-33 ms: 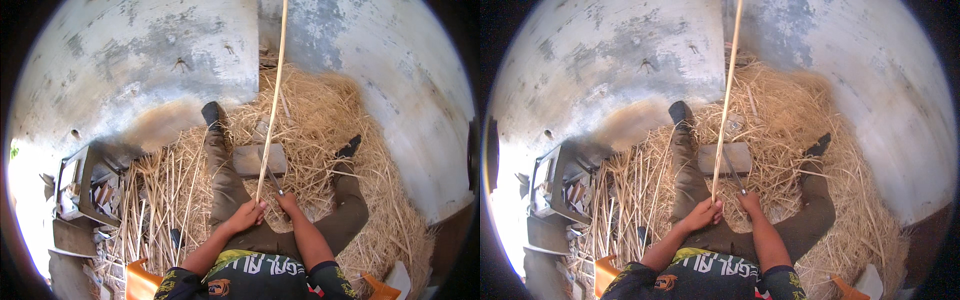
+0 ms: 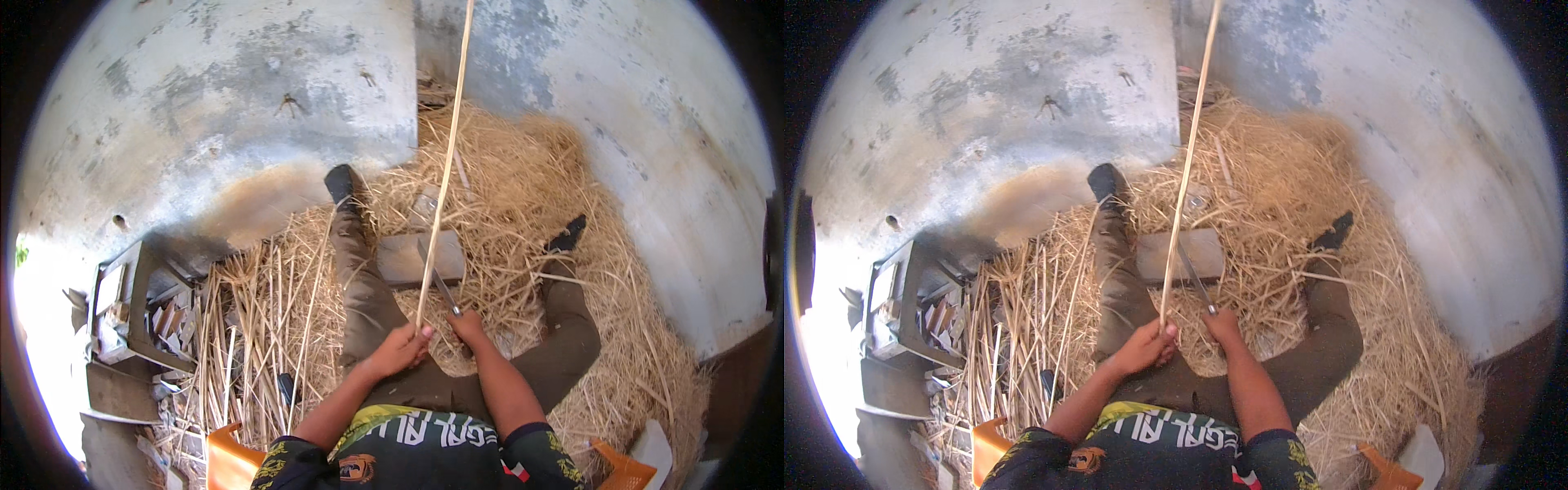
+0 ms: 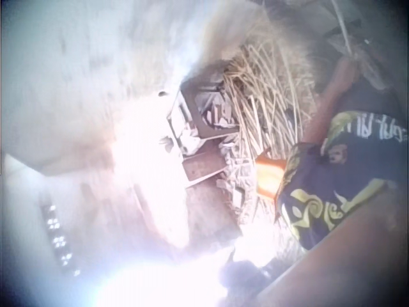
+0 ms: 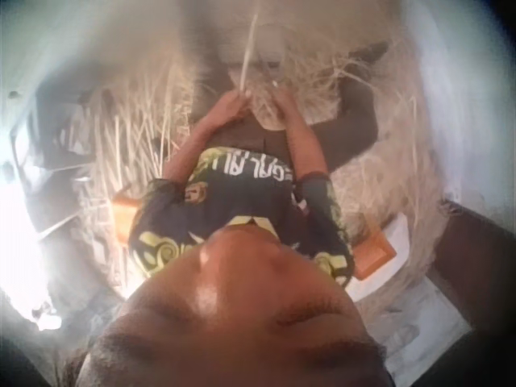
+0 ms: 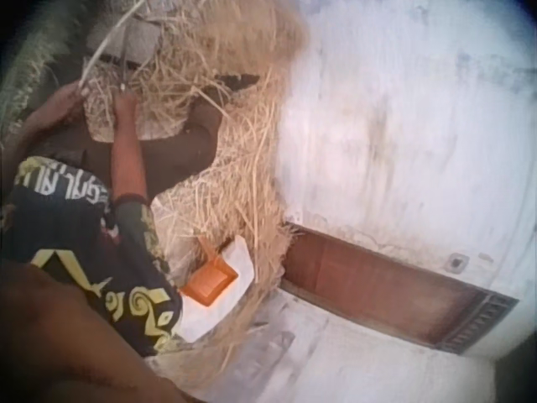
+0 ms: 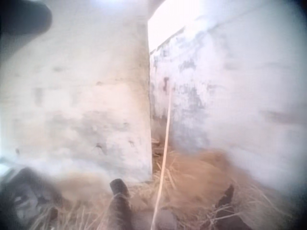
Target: The person sits on a straw-covered floor and uses a knife to sharpen a long, thin wooden stick. They hold the stick with one hand and scrape the blade along its length to remove bark and smooth the surface, occasionally rotating the stick to work on different sides.
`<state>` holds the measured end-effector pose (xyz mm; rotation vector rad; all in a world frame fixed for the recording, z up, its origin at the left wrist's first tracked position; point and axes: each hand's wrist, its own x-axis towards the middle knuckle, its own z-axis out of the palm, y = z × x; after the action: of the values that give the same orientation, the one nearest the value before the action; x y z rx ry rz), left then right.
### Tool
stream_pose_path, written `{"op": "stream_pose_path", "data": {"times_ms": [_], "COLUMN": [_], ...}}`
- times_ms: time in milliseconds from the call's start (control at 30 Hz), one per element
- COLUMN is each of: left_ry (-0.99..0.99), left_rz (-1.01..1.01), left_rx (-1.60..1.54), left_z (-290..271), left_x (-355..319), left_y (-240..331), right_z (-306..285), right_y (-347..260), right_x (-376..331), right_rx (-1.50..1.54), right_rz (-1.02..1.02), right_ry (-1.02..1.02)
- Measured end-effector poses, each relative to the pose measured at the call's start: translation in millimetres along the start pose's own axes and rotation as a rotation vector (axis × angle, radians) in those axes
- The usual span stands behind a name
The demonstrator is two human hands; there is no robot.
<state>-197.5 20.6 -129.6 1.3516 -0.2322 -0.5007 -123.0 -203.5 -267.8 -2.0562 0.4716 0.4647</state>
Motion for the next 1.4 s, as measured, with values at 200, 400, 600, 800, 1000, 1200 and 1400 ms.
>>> {"op": "stream_pose_path", "data": {"times_ms": [200, 400, 600, 800, 1000, 1200, 1400], "left_ry": [0.177, 0.138, 0.122, 0.318, 0.265, 0.15, -0.012], "left_rz": [-0.031, 0.114, 0.123, 0.132, -0.269, -0.154, -0.105], "left_rx": [0.182, 0.256, 0.16, 0.412, -0.19, -0.211, -0.161], "left_z": [-2, -6, -1, -6, -5, 8, 42], "left_x": [3, 2, -3, 3, -9, 0, 8], "left_y": [6, -1, 6, -7, 13, 32, 77], "right_z": [-6, -10, -54, -127, -142, -96, -77], "right_y": [-18, -17, -47, -45, -85, -82, -92], "right_x": [-15, -8, -15, -42, -115, -133, -135], "right_rx": [0.013, 0.194, -0.056, -0.352, -0.089, 0.208, -0.125], "right_rz": [-0.007, 0.162, 0.177, 0.093, -0.14, -0.467, -0.688], "right_ry": [-0.014, -0.143, -0.081, 0.258, 0.593, 0.772, 0.801]}}
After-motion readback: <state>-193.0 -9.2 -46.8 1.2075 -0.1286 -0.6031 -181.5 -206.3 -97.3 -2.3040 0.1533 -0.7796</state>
